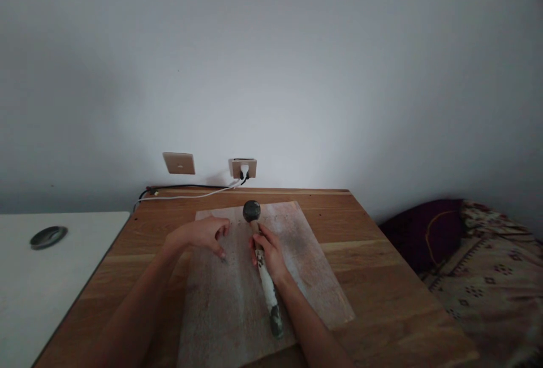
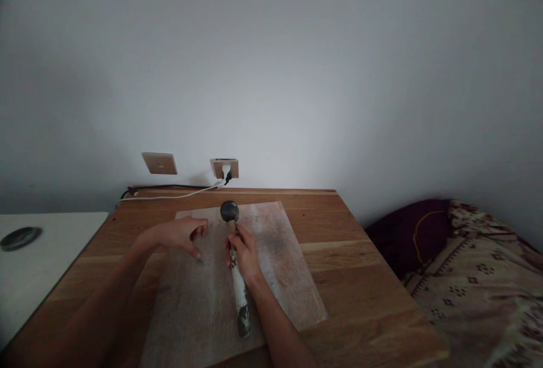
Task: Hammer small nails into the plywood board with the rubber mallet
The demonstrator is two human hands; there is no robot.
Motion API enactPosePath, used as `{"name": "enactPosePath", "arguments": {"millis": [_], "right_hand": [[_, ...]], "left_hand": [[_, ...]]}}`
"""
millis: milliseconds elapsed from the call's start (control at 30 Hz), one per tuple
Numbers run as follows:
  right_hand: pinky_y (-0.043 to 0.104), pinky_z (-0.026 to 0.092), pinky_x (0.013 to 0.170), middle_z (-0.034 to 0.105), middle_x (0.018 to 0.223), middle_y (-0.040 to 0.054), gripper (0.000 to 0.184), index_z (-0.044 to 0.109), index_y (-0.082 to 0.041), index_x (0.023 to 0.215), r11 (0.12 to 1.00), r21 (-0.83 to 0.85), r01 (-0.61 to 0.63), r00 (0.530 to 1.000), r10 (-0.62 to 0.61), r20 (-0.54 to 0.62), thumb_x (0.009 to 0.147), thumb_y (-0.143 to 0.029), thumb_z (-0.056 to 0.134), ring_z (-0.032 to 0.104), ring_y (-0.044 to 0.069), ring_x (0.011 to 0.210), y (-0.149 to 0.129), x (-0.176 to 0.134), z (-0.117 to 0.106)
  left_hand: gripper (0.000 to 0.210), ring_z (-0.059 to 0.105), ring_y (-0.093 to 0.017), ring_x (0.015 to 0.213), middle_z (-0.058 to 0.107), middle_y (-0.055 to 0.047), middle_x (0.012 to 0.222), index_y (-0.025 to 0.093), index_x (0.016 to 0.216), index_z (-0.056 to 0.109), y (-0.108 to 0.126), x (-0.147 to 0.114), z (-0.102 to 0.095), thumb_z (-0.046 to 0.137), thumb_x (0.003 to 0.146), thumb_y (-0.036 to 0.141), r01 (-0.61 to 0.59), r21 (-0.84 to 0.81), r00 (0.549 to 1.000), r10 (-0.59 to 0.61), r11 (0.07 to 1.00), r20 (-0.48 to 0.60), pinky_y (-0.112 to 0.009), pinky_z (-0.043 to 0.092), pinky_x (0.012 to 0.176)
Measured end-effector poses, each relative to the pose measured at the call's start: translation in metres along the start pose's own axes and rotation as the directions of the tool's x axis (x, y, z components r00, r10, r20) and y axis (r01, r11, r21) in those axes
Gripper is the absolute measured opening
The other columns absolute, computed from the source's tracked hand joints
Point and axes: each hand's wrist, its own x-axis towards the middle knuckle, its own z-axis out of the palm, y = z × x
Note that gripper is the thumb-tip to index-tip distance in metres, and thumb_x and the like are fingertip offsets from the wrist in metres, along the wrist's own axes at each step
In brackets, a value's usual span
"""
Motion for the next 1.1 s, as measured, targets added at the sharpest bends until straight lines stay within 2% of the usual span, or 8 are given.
{"name": "enactPosePath", "arguments": {"millis": [100, 267, 500, 600, 767, 967, 1100], "right_hand": [[0.021, 0.033, 0.029, 0.061, 0.062, -0.0044, 0.030, 0.062, -0.018, 0.091, 1.000, 0.004, 0.001, 1.000, -0.001, -0.008, 0.076, -0.043, 0.064, 0.048, 0.009, 0.033, -0.002, 0.000, 0.000], [0.020, 0.032, 0.029, 0.060, 0.061, -0.0053, 0.027, 0.060, -0.019, 0.086, 1.000, 0.001, 0.004, 1.000, -0.004, -0.015, 0.077, -0.044, 0.065, 0.047, 0.008, 0.033, -0.002, 0.000, -0.001], [0.020, 0.032, 0.029, 0.061, 0.062, -0.0049, 0.025, 0.060, -0.020, 0.084, 1.000, -0.023, 0.007, 1.000, -0.008, -0.009, 0.078, -0.044, 0.063, 0.047, 0.008, 0.033, -0.003, -0.001, -0.001], [0.020, 0.032, 0.029, 0.059, 0.060, -0.0054, 0.025, 0.060, -0.019, 0.084, 1.000, -0.029, 0.005, 1.000, -0.005, -0.018, 0.077, -0.043, 0.064, 0.047, 0.008, 0.033, -0.004, 0.000, -0.001], [0.020, 0.031, 0.029, 0.060, 0.061, -0.0053, 0.025, 0.061, -0.019, 0.086, 1.000, -0.025, -0.001, 1.000, 0.001, -0.011, 0.077, -0.042, 0.063, 0.048, 0.009, 0.033, -0.005, 0.000, -0.001], [0.021, 0.031, 0.030, 0.060, 0.061, -0.0050, 0.024, 0.060, -0.020, 0.083, 1.000, -0.020, 0.003, 1.000, -0.003, -0.021, 0.078, -0.042, 0.063, 0.048, 0.008, 0.033, -0.002, 0.001, -0.002], [0.021, 0.032, 0.030, 0.060, 0.061, -0.0048, 0.025, 0.061, -0.019, 0.087, 1.000, -0.020, -0.002, 1.000, 0.002, -0.020, 0.078, -0.043, 0.064, 0.048, 0.009, 0.033, 0.000, 0.001, -0.003]], "left_hand": [[0.053, 0.058, -0.019, 0.075, 0.059, 0.005, 0.080, 0.022, 0.088, 0.056, 0.003, 0.003, 0.005, 0.089, 0.052, 0.042, 0.025, 0.084, 0.999, -0.027, 0.996, 0.030, -0.026, 0.036, 0.063], [0.050, 0.062, -0.022, 0.080, 0.062, 0.004, 0.082, 0.022, 0.086, 0.054, 0.012, 0.009, 0.012, 0.090, 0.053, 0.035, 0.075, 0.135, 0.996, -0.082, 0.988, 0.042, -0.026, 0.036, 0.063], [0.042, 0.063, -0.023, 0.079, 0.063, 0.002, 0.078, 0.023, 0.083, 0.055, 0.024, 0.007, 0.014, 0.088, 0.059, 0.031, 0.055, 0.167, 0.998, -0.052, 0.984, -0.023, -0.027, 0.036, 0.061], [0.037, 0.063, -0.022, 0.077, 0.062, 0.003, 0.076, 0.023, 0.080, 0.055, 0.024, 0.006, 0.014, 0.086, 0.061, 0.029, 0.037, 0.143, 0.999, -0.033, 0.989, -0.027, -0.027, 0.036, 0.061], [0.034, 0.062, -0.019, 0.066, 0.063, 0.004, 0.076, 0.023, 0.081, 0.057, 0.022, 0.007, 0.016, 0.082, 0.058, 0.023, 0.059, 0.010, 0.995, -0.060, 0.998, 0.080, -0.027, 0.038, 0.056], [0.022, 0.064, -0.019, 0.072, 0.067, 0.003, 0.075, 0.023, 0.078, 0.068, 0.026, 0.010, 0.019, 0.076, 0.060, 0.013, -0.114, 0.066, 0.992, 0.109, 0.991, 0.068, -0.026, 0.043, 0.062], [0.012, 0.065, -0.019, 0.071, 0.069, 0.001, 0.071, 0.022, 0.074, 0.073, 0.025, 0.015, 0.023, 0.072, 0.065, 0.013, -0.142, 0.041, 0.987, 0.138, 0.989, 0.078, -0.026, 0.045, 0.065]]}}
